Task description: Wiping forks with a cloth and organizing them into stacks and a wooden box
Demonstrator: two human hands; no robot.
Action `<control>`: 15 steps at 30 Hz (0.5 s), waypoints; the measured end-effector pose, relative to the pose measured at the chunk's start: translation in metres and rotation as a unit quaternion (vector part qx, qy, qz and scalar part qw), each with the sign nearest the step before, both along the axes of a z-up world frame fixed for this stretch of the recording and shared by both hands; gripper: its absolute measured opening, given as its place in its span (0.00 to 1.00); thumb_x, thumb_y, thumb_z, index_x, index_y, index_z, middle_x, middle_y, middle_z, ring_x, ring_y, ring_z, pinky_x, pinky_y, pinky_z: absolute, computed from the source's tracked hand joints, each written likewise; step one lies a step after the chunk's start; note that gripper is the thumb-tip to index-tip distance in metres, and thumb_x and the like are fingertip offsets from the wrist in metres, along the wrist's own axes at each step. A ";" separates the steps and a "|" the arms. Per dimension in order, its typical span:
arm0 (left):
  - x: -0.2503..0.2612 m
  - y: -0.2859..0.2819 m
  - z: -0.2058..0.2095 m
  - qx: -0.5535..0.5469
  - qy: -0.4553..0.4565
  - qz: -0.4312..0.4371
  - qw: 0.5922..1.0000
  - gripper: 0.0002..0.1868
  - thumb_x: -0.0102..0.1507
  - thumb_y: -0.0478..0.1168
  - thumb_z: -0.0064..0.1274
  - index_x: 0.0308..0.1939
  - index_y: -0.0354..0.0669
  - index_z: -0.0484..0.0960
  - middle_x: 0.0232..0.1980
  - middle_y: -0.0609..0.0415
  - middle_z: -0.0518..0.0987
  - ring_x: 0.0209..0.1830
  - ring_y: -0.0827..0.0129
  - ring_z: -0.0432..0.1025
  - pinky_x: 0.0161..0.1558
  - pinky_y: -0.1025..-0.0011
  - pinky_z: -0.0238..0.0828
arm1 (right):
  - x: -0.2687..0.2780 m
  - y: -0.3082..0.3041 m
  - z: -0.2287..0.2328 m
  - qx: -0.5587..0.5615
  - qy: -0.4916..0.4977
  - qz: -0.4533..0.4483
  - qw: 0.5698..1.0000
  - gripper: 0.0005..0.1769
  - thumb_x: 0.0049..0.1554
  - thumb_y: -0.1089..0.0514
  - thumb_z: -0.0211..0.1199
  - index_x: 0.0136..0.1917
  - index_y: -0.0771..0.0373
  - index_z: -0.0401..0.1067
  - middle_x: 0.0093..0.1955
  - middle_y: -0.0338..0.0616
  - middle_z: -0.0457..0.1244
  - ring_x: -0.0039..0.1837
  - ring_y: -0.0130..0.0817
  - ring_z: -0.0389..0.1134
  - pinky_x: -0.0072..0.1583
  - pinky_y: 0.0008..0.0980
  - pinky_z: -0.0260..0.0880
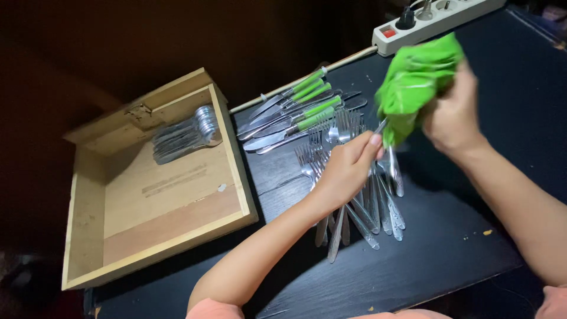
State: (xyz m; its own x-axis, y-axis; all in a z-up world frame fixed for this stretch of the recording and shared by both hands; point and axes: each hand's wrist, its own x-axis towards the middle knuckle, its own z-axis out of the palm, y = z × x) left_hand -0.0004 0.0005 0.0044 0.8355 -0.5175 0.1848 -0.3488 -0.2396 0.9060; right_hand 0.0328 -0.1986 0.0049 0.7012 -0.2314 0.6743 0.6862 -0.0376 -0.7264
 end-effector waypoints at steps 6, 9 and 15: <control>-0.007 0.005 0.006 -0.017 0.006 0.026 1.000 0.21 0.73 0.54 0.32 0.32 0.52 0.74 0.24 0.64 0.66 0.25 0.75 0.60 0.34 0.72 0.54 | 0.023 -0.045 -0.027 0.154 -0.028 -0.008 0.988 0.18 0.72 0.71 0.59 0.66 0.51 0.61 0.65 0.44 0.59 0.66 0.40 0.61 0.69 0.46 0.66; 0.000 0.011 0.005 -0.050 0.007 0.061 0.997 0.21 0.73 0.55 0.32 0.32 0.54 0.73 0.21 0.66 0.62 0.22 0.78 0.57 0.32 0.73 0.54 | 0.004 -0.001 0.011 0.219 0.114 0.057 0.967 0.07 0.67 0.55 0.63 0.57 0.55 0.70 0.54 0.36 0.66 0.56 0.29 0.69 0.62 0.35 0.73; 0.012 0.002 -0.020 -0.015 -0.013 0.034 0.999 0.16 0.72 0.46 0.36 0.37 0.42 0.74 0.33 0.52 0.78 0.34 0.68 0.68 0.39 0.64 0.61 | -0.030 0.049 0.015 0.153 0.316 0.274 0.896 0.33 0.56 0.44 0.56 0.70 0.63 0.60 0.65 0.58 0.65 0.68 0.48 0.69 0.70 0.48 0.70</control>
